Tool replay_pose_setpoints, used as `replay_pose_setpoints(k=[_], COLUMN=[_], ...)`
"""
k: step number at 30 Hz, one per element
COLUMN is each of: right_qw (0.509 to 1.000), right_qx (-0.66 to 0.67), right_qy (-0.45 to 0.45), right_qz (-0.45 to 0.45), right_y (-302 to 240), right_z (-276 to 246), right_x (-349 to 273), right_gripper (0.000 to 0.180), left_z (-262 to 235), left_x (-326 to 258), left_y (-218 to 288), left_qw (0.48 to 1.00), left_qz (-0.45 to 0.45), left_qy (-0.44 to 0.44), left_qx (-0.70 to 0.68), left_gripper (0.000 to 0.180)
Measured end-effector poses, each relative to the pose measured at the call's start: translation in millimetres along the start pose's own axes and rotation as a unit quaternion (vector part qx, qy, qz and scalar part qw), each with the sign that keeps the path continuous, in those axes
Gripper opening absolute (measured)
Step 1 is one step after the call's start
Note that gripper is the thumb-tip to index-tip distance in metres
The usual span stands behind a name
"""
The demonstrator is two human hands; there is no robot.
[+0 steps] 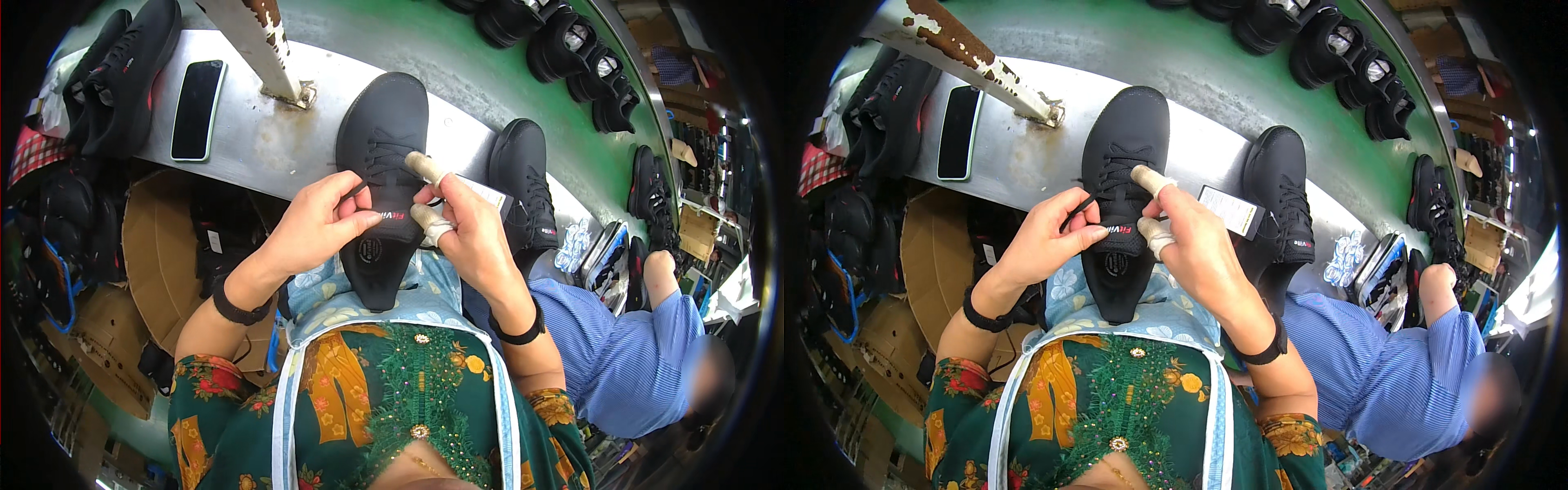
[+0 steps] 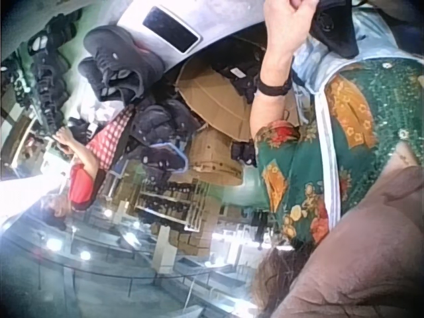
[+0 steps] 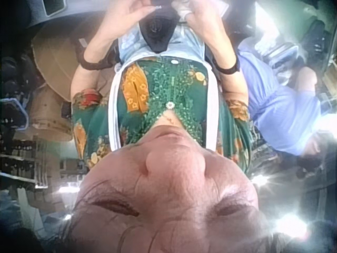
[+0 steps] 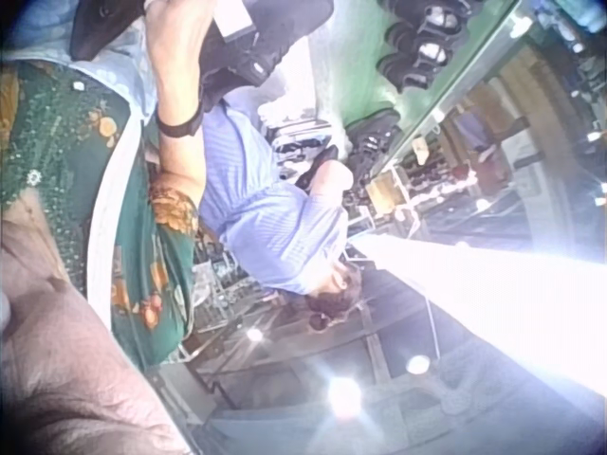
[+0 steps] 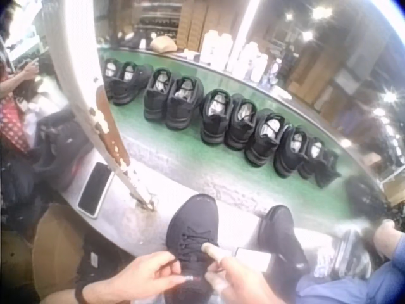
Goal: Lacing black athletic shoes and inspecting them on a production line.
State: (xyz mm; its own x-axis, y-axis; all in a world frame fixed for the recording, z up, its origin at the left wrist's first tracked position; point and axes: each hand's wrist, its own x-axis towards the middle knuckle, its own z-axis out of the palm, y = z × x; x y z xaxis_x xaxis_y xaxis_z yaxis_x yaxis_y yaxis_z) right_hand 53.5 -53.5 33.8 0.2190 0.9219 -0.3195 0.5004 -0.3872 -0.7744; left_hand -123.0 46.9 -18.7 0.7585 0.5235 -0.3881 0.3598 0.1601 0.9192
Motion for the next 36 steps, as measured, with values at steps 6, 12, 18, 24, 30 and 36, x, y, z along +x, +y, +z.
replay_pose_setpoints(k=[6, 12, 18, 24, 30, 36], right_qw=[0.965, 0.904, 0.973, 0.996, 0.927, 0.87], right_qx=[0.233, 0.394, 0.221, 0.056, 0.342, 0.463], right_qy=[-0.06, -0.01, 0.062, -0.07, -0.12, -0.112], right_qz=[0.104, 0.168, 0.037, 0.027, 0.094, 0.128], right_y=[34, 68, 27, 2, 18, 35], right_z=[-8, -6, 1, 4, 5, 8], right_x=[6, 2, 9, 28, 33, 31], right_gripper=[0.04, 0.039, 0.041, 0.044, 0.038, 0.038], left_z=[-8, -18, -14, -29, -36, -26], left_x=[-12, -27, -7, 8, 27, 18], left_y=[-13, -25, -22, -6, -6, -12], left_qw=[0.998, 0.997, 0.987, 0.997, 0.995, 0.999], left_qz=[-0.013, 0.02, 0.034, 0.057, -0.03, -0.009], left_qy=[-0.012, -0.044, 0.133, 0.024, -0.09, -0.036], left_qx=[-0.056, -0.054, -0.08, 0.04, 0.022, -0.032], left_gripper=[0.016, 0.012, 0.013, 0.014, 0.009, 0.012])
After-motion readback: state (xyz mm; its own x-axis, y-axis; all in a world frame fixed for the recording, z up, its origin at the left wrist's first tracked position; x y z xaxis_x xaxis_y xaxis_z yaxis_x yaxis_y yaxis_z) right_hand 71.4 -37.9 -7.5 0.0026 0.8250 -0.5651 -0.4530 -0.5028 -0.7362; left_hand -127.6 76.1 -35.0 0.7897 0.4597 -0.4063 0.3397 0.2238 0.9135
